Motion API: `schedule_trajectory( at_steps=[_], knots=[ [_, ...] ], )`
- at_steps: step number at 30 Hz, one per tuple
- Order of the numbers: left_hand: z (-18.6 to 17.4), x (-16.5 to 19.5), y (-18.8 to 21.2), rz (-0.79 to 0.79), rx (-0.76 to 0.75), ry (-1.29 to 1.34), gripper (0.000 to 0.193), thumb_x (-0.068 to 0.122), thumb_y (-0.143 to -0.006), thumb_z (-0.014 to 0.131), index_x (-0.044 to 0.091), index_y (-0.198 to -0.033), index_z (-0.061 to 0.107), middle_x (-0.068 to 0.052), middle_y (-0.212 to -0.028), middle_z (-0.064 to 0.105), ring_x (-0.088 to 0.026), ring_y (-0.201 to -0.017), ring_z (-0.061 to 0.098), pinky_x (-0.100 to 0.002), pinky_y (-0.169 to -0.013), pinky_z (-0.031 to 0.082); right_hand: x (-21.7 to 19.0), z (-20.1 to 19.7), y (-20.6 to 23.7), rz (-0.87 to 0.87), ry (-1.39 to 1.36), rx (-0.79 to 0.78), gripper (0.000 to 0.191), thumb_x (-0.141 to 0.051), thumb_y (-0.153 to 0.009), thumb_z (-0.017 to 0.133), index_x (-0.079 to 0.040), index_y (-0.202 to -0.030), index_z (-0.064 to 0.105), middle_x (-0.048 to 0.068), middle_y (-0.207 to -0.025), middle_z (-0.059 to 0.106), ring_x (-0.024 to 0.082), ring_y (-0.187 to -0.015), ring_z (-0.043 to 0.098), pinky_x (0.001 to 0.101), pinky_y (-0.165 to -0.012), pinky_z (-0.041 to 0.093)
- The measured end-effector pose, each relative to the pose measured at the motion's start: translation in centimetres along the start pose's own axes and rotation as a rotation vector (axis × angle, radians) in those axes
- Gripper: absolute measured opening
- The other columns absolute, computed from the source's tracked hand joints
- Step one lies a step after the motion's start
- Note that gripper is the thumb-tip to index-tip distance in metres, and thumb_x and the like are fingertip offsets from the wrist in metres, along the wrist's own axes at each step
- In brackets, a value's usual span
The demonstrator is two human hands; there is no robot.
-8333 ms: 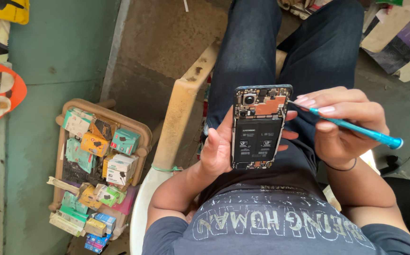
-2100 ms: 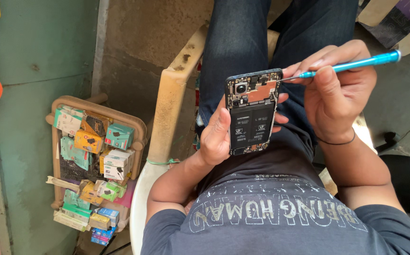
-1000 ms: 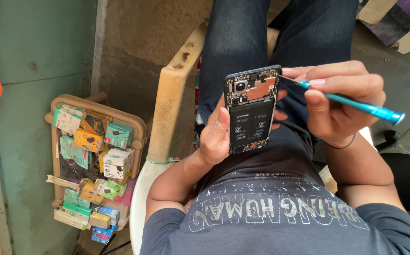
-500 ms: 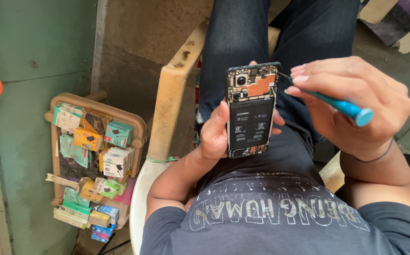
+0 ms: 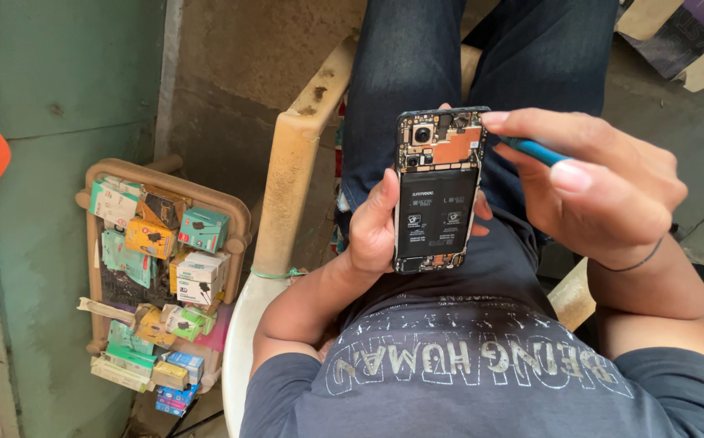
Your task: The person uses a blue screwdriver to unscrew and remove small components from the back camera area of a disassembled smartphone. They carefully lift a metal bracket and set it aside while holding the phone in their left hand.
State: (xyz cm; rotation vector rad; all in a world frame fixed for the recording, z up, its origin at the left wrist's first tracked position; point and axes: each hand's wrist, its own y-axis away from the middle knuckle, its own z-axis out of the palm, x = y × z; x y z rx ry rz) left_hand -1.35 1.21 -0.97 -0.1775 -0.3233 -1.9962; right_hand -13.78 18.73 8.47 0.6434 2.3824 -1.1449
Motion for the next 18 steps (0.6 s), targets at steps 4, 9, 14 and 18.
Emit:
schedule_trajectory(
  at_steps=[4,9,14,18],
  knots=[
    [0.1,-0.3,0.0,-0.033,0.023,0.051,0.078,0.060,-0.114,0.030,-0.008,-0.151,0.042,-0.030,-0.130,0.060,-0.036,-0.122,0.063,-0.051,-0.110,0.052,0.6,0.2,0.8,0.011,-0.053,0.047,0.064,-0.006,-0.090,0.083,-0.020,-0.130,0.035,0.025,-0.106,0.062,0.038,-0.091,0.072,0.0401,-0.071,0.062],
    [0.2,-0.4,-0.1,-0.042,-0.002,0.075,0.078,0.060,-0.115,0.028,-0.008,-0.150,0.043,-0.029,-0.131,0.060,-0.035,-0.125,0.062,-0.050,-0.110,0.051,1.8,0.3,1.8,0.007,-0.080,0.195,0.063,0.006,-0.091,0.080,-0.014,-0.133,0.036,0.025,-0.095,0.060,0.032,-0.082,0.073,0.0358,-0.069,0.062],
    [0.1,-0.4,-0.2,-0.026,0.008,0.103,0.076,0.059,-0.116,0.027,-0.007,-0.151,0.043,-0.029,-0.130,0.060,-0.035,-0.125,0.061,-0.050,-0.109,0.052,1.9,-0.2,2.0,0.010,-0.153,0.092,0.058,0.012,-0.094,0.071,-0.010,-0.134,0.034,0.027,-0.097,0.063,0.036,-0.087,0.074,0.0377,-0.072,0.066],
    [-0.1,-0.6,-0.4,-0.033,-0.010,0.128,0.076,0.059,-0.116,0.027,-0.006,-0.151,0.043,-0.029,-0.131,0.060,-0.035,-0.126,0.061,-0.051,-0.110,0.052,2.3,0.4,1.8,-0.016,-0.084,0.120,0.058,0.012,-0.094,0.071,-0.010,-0.133,0.035,0.027,-0.098,0.063,0.036,-0.086,0.074,0.0375,-0.071,0.065]
  ],
)
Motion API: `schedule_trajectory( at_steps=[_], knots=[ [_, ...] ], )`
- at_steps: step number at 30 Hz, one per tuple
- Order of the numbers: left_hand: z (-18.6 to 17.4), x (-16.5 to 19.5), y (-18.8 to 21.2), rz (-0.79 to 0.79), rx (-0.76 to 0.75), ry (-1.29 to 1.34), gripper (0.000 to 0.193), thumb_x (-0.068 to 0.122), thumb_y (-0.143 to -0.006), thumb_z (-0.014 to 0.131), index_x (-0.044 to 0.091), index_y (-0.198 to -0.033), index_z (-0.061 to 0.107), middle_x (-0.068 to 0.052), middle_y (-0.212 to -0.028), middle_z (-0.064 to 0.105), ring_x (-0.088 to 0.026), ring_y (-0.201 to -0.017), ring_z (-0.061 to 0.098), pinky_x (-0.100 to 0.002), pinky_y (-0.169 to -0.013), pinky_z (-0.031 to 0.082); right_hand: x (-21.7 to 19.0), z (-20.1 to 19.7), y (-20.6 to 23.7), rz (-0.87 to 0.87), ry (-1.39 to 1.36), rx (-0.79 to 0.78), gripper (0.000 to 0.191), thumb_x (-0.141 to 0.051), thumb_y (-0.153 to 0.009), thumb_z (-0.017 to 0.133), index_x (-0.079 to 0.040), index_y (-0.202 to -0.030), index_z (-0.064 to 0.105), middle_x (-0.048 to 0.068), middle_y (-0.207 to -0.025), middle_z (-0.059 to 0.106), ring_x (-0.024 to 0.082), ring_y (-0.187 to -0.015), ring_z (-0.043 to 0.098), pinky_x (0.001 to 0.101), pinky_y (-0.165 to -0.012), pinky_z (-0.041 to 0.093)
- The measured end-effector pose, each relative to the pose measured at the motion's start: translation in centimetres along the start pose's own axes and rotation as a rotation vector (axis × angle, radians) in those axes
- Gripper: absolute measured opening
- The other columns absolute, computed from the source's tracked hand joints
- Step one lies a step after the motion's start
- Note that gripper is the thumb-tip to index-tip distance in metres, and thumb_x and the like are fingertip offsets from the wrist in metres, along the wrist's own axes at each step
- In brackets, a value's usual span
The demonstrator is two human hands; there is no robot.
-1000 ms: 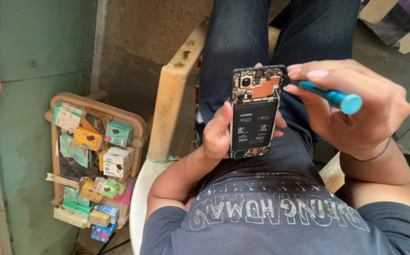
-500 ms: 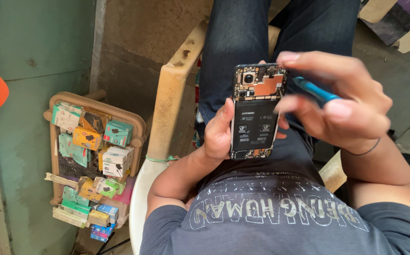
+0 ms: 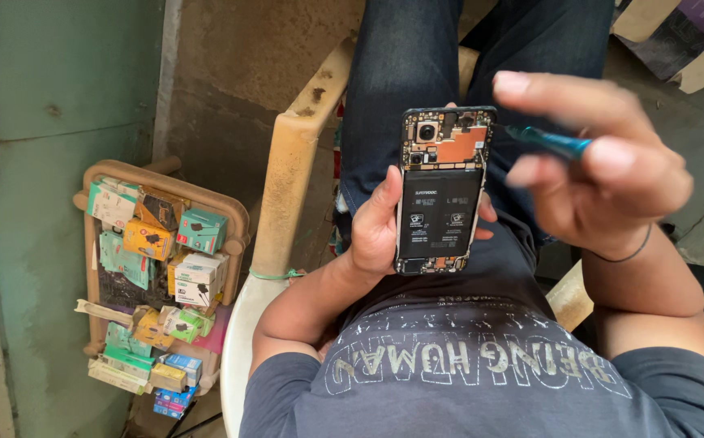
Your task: The person uses a blue screwdriver to unscrew and remove small components from the back camera area of a disassembled smartphone. They carefully lift a metal bracket and set it aside while holding the phone in their left hand.
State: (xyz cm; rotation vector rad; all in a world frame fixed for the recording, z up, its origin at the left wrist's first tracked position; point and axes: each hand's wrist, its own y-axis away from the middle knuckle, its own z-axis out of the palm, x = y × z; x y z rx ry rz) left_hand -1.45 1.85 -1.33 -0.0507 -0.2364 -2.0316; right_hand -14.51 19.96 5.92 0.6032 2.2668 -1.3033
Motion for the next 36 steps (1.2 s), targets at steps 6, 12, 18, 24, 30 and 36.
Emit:
schedule_trajectory(
  at_steps=[6,12,18,24,30,36],
  knots=[
    [0.0,-0.2,0.0,-0.008,0.002,0.013,0.076,0.059,-0.117,0.027,-0.007,-0.151,0.043,-0.030,-0.132,0.060,-0.036,-0.126,0.061,-0.051,-0.111,0.050,0.1,-0.4,0.0,0.002,0.002,0.016,0.058,0.012,-0.093,0.072,-0.009,-0.133,0.036,0.026,-0.098,0.063,0.036,-0.086,0.074,0.0372,-0.070,0.064],
    [-0.2,-0.2,-0.2,-0.037,-0.010,0.060,0.077,0.060,-0.115,0.027,-0.006,-0.151,0.044,-0.029,-0.133,0.059,-0.035,-0.128,0.060,-0.050,-0.113,0.049,0.6,-0.3,0.0,-0.017,0.033,0.017,0.057,0.011,-0.093,0.073,-0.009,-0.133,0.038,0.026,-0.099,0.063,0.036,-0.085,0.074,0.0369,-0.069,0.063],
    [0.0,-0.3,-0.2,-0.015,-0.014,0.059,0.075,0.059,-0.117,0.027,-0.007,-0.151,0.044,-0.030,-0.133,0.059,-0.035,-0.128,0.060,-0.051,-0.113,0.049,0.7,-0.8,0.3,-0.009,0.023,0.016,0.057,0.011,-0.092,0.074,-0.009,-0.133,0.039,0.025,-0.099,0.064,0.035,-0.084,0.074,0.0366,-0.069,0.062],
    [-0.1,-0.2,-0.3,-0.029,-0.035,0.062,0.076,0.059,-0.115,0.027,-0.005,-0.153,0.042,-0.029,-0.133,0.059,-0.034,-0.128,0.060,-0.050,-0.113,0.050,0.9,-0.6,0.3,-0.024,0.071,0.036,0.057,0.011,-0.092,0.075,-0.008,-0.133,0.041,0.025,-0.100,0.064,0.035,-0.083,0.074,0.0362,-0.068,0.061],
    [0.0,-0.2,-0.6,0.005,-0.038,0.056,0.075,0.058,-0.119,0.026,-0.006,-0.155,0.042,-0.029,-0.133,0.059,-0.034,-0.128,0.060,-0.050,-0.111,0.050,0.8,-1.3,0.5,0.012,-0.006,-0.031,0.054,0.008,-0.093,0.074,-0.008,-0.133,0.041,0.025,-0.104,0.066,0.036,-0.086,0.075,0.0365,-0.069,0.062],
    [0.0,-0.3,-0.6,-0.032,-0.055,0.050,0.076,0.059,-0.116,0.026,-0.005,-0.153,0.041,-0.029,-0.134,0.059,-0.034,-0.128,0.060,-0.049,-0.113,0.050,1.2,-1.0,0.8,-0.047,0.039,0.040,0.058,-0.004,-0.090,0.083,-0.009,-0.130,0.040,0.024,-0.104,0.064,0.031,-0.083,0.072,0.0342,-0.066,0.057]
  ],
)
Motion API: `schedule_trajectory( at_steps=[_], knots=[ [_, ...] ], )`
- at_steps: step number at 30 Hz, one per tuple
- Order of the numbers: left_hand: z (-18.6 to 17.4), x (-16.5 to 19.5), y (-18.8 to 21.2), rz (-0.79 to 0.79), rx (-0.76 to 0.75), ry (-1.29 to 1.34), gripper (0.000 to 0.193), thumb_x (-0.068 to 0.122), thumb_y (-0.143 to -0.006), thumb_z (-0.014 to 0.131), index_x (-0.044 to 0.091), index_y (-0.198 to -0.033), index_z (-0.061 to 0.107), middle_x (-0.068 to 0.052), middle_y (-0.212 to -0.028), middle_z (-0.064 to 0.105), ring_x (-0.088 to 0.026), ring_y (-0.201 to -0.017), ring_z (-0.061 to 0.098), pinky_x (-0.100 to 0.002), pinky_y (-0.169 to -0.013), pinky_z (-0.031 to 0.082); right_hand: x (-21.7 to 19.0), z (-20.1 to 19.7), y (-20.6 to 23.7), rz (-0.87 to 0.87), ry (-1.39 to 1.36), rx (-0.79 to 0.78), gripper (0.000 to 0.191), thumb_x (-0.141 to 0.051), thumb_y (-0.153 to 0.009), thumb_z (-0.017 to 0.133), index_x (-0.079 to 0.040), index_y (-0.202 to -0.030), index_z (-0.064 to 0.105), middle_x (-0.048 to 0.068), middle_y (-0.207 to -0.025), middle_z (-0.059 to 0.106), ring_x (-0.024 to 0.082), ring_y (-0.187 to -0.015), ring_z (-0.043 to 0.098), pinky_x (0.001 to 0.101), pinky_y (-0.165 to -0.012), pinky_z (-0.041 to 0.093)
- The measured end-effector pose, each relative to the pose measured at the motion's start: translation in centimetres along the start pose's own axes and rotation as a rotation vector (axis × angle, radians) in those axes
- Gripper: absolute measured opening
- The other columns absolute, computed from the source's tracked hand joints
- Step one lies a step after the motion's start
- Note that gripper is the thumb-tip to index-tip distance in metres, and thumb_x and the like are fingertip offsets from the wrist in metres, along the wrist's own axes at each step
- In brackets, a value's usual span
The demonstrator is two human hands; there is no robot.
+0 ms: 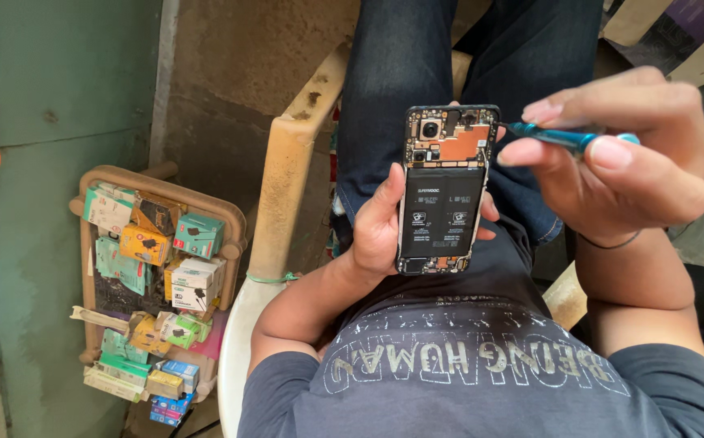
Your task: The person uses a blue screwdriver to unscrew and remove small components from the back camera area of a disassembled smartphone. They carefully lift a metal bracket and set it aside while holding the phone in their left hand.
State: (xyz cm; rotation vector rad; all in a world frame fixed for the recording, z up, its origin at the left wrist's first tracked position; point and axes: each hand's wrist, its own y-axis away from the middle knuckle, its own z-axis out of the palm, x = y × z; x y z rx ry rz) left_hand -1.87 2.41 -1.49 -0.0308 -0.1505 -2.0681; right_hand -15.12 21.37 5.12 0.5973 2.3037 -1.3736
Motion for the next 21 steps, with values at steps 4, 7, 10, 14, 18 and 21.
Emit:
schedule_trajectory(
  at_steps=[4,7,10,14,18,21],
  knots=[
    [0.05,-0.03,0.07,0.013,0.011,0.017,0.076,0.059,-0.117,0.027,-0.006,-0.154,0.041,-0.029,-0.133,0.060,-0.034,-0.128,0.060,-0.050,-0.112,0.050,-0.22,-0.30,0.08,0.039,-0.060,-0.049,0.057,-0.001,-0.091,0.079,-0.009,-0.130,0.039,0.024,-0.104,0.065,0.032,-0.084,0.073,0.0340,-0.067,0.059],
    [0.02,0.18,0.13,0.001,0.021,0.001,0.077,0.059,-0.116,0.027,-0.005,-0.155,0.041,-0.028,-0.133,0.059,-0.034,-0.128,0.060,-0.050,-0.112,0.049,-0.06,-0.10,0.06,0.033,-0.044,-0.032,0.056,0.001,-0.092,0.077,-0.008,-0.131,0.037,0.025,-0.104,0.065,0.032,-0.085,0.073,0.0338,-0.068,0.060],
    [0.02,-0.02,0.09,-0.010,0.020,-0.008,0.078,0.060,-0.115,0.027,-0.006,-0.154,0.041,-0.028,-0.133,0.059,-0.034,-0.128,0.060,-0.050,-0.113,0.049,0.09,0.14,0.07,0.044,-0.039,0.007,0.055,0.003,-0.093,0.074,-0.007,-0.131,0.036,0.025,-0.104,0.066,0.033,-0.086,0.074,0.0336,-0.070,0.061],
    [0.09,-0.02,-0.02,-0.008,0.028,0.001,0.078,0.060,-0.115,0.026,-0.006,-0.154,0.041,-0.029,-0.134,0.059,-0.035,-0.128,0.059,-0.050,-0.113,0.049,-0.08,-0.38,-0.11,0.094,-0.113,-0.039,0.054,0.003,-0.094,0.070,-0.007,-0.132,0.033,0.026,-0.103,0.066,0.034,-0.087,0.074,0.0336,-0.071,0.062],
    [0.07,0.08,0.06,-0.018,0.022,0.001,0.078,0.060,-0.115,0.026,-0.005,-0.156,0.039,-0.028,-0.134,0.059,-0.034,-0.128,0.059,-0.050,-0.113,0.049,-0.20,-0.30,-0.42,0.062,-0.016,-0.022,0.062,-0.009,-0.091,0.076,-0.007,-0.132,0.029,0.029,-0.100,0.063,0.034,-0.082,0.071,0.0347,-0.069,0.060],
    [0.04,-0.03,-0.04,-0.018,0.013,0.001,0.078,0.060,-0.115,0.027,-0.005,-0.155,0.039,-0.028,-0.134,0.059,-0.034,-0.129,0.059,-0.050,-0.113,0.049,-0.35,-0.34,-0.52,0.047,0.038,-0.009,0.066,-0.009,-0.091,0.080,-0.008,-0.131,0.028,0.029,-0.098,0.061,0.033,-0.080,0.071,0.0342,-0.068,0.059]
  ],
)
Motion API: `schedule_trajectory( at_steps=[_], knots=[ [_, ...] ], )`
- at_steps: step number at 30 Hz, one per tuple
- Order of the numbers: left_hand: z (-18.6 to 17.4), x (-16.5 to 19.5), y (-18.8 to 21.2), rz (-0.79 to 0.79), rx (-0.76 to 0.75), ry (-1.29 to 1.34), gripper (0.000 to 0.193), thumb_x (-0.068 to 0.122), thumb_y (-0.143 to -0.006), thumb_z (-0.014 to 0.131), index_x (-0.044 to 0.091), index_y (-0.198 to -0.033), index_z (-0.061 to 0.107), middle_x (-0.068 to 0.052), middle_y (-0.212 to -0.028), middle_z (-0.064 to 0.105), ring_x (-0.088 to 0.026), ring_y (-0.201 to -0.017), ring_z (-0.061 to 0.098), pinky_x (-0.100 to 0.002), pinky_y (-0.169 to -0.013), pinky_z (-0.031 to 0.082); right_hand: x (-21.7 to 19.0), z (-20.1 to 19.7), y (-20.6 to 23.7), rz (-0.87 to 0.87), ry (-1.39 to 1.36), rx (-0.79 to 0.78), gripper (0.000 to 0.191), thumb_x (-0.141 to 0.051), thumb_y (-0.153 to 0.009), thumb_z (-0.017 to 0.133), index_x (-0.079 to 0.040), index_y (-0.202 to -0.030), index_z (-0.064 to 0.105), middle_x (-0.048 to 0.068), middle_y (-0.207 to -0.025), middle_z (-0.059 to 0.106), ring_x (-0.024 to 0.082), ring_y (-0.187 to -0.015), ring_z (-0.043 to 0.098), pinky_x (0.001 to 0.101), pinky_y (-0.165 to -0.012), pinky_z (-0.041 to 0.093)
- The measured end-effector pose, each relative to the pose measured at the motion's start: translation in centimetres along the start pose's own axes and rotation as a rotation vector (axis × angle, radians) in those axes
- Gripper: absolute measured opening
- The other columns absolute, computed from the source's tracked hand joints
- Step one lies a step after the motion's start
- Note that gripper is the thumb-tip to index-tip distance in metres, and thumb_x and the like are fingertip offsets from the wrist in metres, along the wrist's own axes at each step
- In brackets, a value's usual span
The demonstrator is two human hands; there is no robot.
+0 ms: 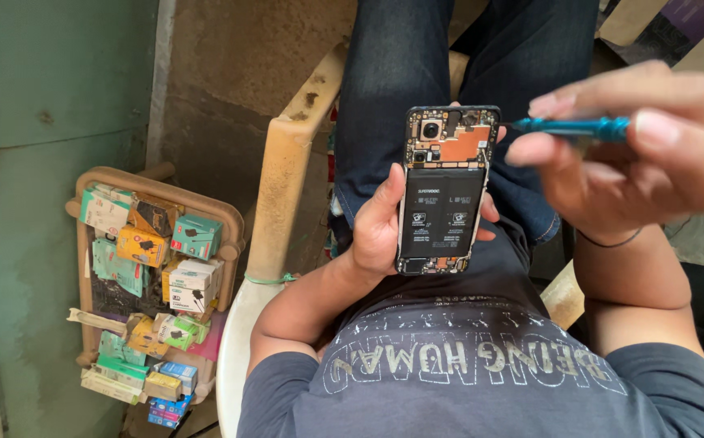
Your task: The person uses a blue screwdriver to unscrew and remove small components from the back camera area of a disassembled smartphone. They carefully lift a metal bracket and set it aside while holding the phone in their left hand.
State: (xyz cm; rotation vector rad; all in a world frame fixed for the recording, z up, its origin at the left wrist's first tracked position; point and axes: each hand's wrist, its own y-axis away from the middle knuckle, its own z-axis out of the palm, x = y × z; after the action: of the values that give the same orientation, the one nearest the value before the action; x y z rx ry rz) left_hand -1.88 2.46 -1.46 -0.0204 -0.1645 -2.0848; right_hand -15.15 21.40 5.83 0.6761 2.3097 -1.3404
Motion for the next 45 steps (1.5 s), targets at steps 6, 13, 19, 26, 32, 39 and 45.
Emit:
schedule_trajectory(
  at_steps=[6,13,19,26,32,39,45],
  knots=[
    [-0.1,0.1,-0.2,0.011,-0.002,0.018,0.077,0.059,-0.116,0.027,-0.005,-0.156,0.038,-0.028,-0.133,0.059,-0.034,-0.128,0.059,-0.050,-0.113,0.049,0.1,-0.3,0.4,0.046,-0.162,-0.079,0.053,0.007,-0.098,0.064,-0.004,-0.135,0.028,0.027,-0.107,0.062,0.037,-0.090,0.073,0.0366,-0.076,0.063],
    [-0.2,0.0,-0.1,0.012,-0.004,0.020,0.077,0.060,-0.116,0.026,-0.006,-0.155,0.039,-0.029,-0.134,0.059,-0.035,-0.129,0.059,-0.051,-0.114,0.048,0.7,0.1,-0.3,-0.025,-0.109,-0.055,0.065,0.010,-0.090,0.072,-0.007,-0.135,0.028,0.026,-0.101,0.064,0.034,-0.084,0.074,0.0332,-0.072,0.061],
    [-0.3,0.1,0.0,-0.001,-0.003,0.014,0.078,0.060,-0.114,0.026,-0.005,-0.156,0.039,-0.028,-0.135,0.059,-0.034,-0.129,0.059,-0.050,-0.114,0.048,0.6,0.4,-0.7,-0.060,-0.078,-0.041,0.065,-0.012,-0.093,0.074,-0.010,-0.141,0.030,0.028,-0.109,0.056,0.035,-0.093,0.070,0.0357,-0.075,0.065],
    [-0.3,0.2,0.0,0.014,-0.003,-0.007,0.077,0.060,-0.116,0.026,-0.005,-0.155,0.040,-0.028,-0.134,0.059,-0.034,-0.129,0.059,-0.050,-0.114,0.048,0.2,0.0,0.4,0.008,-0.130,-0.059,0.059,0.007,-0.100,0.069,-0.009,-0.141,0.030,0.027,-0.107,0.063,0.035,-0.090,0.074,0.0357,-0.075,0.066],
    [-0.4,0.1,0.0,0.009,-0.021,-0.009,0.077,0.060,-0.116,0.026,-0.005,-0.156,0.040,-0.028,-0.134,0.059,-0.034,-0.129,0.059,-0.050,-0.114,0.048,1.0,0.5,0.5,-0.097,-0.053,0.006,0.067,-0.010,-0.089,0.084,-0.011,-0.129,0.029,0.031,-0.101,0.063,0.031,-0.081,0.070,0.0353,-0.065,0.059],
    [-0.6,0.0,0.0,0.017,-0.005,0.018,0.077,0.059,-0.116,0.024,-0.006,-0.154,0.041,-0.029,-0.135,0.058,-0.036,-0.130,0.058,-0.051,-0.114,0.048,0.2,0.1,-0.2,-0.026,-0.151,-0.066,0.051,0.011,-0.098,0.065,-0.004,-0.132,0.030,0.031,-0.100,0.065,0.038,-0.090,0.076,0.0395,-0.073,0.067],
    [-0.7,0.0,0.1,0.016,-0.017,0.016,0.078,0.059,-0.116,0.023,-0.006,-0.153,0.041,-0.030,-0.135,0.058,-0.036,-0.130,0.058,-0.052,-0.114,0.048,0.0,-0.2,-0.7,-0.030,-0.197,-0.110,0.050,0.013,-0.098,0.058,-0.003,-0.135,0.029,0.034,-0.103,0.064,0.038,-0.091,0.075,0.0380,-0.074,0.067]
  ],
)
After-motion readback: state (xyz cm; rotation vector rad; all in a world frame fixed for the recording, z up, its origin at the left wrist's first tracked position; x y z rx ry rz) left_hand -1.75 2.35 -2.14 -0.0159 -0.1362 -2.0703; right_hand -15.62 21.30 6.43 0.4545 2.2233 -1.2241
